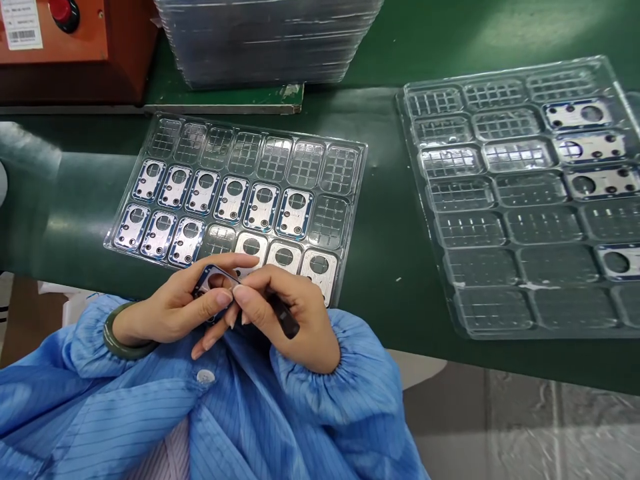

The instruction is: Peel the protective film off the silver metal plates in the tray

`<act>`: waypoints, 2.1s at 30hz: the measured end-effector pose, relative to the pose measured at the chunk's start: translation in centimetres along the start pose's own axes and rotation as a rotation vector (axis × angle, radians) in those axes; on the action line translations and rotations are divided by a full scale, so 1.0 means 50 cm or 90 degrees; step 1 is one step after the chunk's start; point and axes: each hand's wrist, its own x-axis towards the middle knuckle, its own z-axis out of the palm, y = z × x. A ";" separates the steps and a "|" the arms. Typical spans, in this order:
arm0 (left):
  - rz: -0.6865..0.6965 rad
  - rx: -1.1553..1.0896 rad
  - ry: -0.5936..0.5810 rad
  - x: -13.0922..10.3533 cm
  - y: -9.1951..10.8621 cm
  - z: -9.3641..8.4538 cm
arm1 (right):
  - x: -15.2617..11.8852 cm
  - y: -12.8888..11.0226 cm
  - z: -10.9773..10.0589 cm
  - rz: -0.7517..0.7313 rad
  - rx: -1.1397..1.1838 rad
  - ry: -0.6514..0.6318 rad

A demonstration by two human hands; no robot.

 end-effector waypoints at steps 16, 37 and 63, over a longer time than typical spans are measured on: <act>0.037 0.092 0.007 0.003 0.003 0.004 | 0.003 0.002 0.000 0.069 0.069 -0.001; 0.035 -0.149 0.062 0.017 -0.009 0.004 | 0.004 -0.012 0.029 0.121 0.270 0.022; -0.088 -0.050 0.111 0.000 0.021 0.014 | -0.010 0.015 0.019 0.026 0.173 0.084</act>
